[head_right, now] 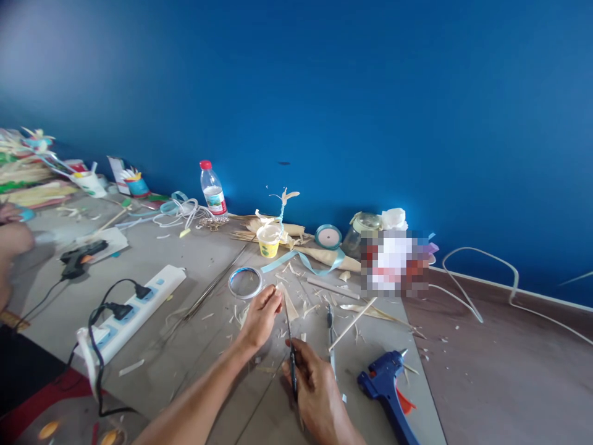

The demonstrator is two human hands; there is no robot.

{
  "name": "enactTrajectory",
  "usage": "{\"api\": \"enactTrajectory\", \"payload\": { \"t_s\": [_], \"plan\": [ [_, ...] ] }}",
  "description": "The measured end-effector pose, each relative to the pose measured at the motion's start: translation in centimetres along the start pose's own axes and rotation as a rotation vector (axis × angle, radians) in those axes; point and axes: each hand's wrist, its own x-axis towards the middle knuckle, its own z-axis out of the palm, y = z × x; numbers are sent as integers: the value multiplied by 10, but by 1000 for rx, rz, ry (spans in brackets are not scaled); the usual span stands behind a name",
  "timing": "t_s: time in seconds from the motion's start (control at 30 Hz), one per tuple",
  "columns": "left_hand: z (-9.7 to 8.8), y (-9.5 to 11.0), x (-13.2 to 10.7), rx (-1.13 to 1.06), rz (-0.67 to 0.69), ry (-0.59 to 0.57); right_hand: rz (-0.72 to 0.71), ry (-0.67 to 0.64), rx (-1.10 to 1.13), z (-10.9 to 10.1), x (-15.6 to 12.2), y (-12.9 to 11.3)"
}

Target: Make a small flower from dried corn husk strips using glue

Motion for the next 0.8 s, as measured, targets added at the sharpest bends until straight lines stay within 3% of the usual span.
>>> {"api": "enactTrajectory", "payload": {
  "t_s": [0.8],
  "plan": [
    [-2,2,2,-9,-33,-29,-18,48,-32,2,0,3]
  ]
}}
